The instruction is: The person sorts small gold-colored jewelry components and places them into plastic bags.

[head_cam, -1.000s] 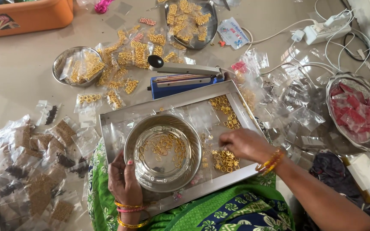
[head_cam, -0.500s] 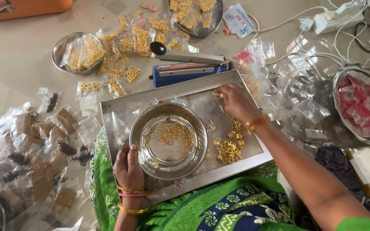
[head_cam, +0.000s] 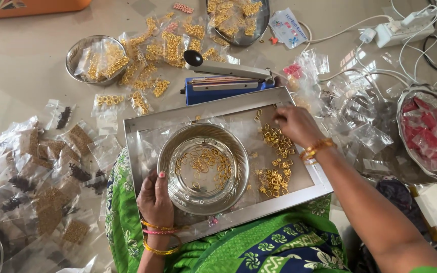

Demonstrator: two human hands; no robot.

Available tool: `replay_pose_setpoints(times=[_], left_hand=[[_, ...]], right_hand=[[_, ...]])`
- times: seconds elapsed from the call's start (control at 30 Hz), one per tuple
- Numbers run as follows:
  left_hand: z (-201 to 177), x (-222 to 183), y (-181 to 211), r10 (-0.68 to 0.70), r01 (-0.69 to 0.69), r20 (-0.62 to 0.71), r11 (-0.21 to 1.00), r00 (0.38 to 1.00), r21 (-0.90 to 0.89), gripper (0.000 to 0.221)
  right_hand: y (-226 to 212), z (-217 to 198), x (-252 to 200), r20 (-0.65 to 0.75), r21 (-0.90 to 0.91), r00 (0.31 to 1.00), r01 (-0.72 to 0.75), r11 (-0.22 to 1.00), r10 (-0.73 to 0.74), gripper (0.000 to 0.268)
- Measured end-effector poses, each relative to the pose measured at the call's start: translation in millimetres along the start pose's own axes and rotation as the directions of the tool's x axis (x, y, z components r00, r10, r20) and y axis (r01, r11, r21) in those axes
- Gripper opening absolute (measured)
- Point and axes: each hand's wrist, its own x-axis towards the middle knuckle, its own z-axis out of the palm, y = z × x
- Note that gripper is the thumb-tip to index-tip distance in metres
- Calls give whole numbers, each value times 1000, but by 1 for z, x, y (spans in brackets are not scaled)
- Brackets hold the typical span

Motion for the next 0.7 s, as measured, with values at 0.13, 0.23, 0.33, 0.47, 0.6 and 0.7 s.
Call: replay_pose_setpoints(times=[0.13, 0.23, 0.33, 0.47, 0.6, 0.7], left_hand=[[2, 0, 5, 10, -10, -5, 1000, 1000, 8, 22], [3, -1, 12, 30, -29, -10, 998, 999, 64, 21], [4, 0, 17, 57, -55, -17, 995, 998, 84, 21], [6, 1, 17, 4, -4, 1, 1000, 1000, 9, 20], [4, 0, 8, 37, -34, -11, 978, 999, 204, 19], [9, 0, 13, 53, -53, 3, 997, 999, 58, 20]], right_hand=[[17, 33, 45, -287, -95, 932, 201, 975, -220, 19], [0, 39, 50, -333, -117, 920, 176, 977, -206, 22], [11, 49, 61, -288, -79, 938, 179, 981, -195, 25], [-13, 15, 28, -238, 103, 968, 102, 989, -75, 26], [-34, -15, -2, 120, 551, 955, 164, 818, -272, 26], [-14, -7, 14, 108, 487, 987, 50, 872, -117, 20]])
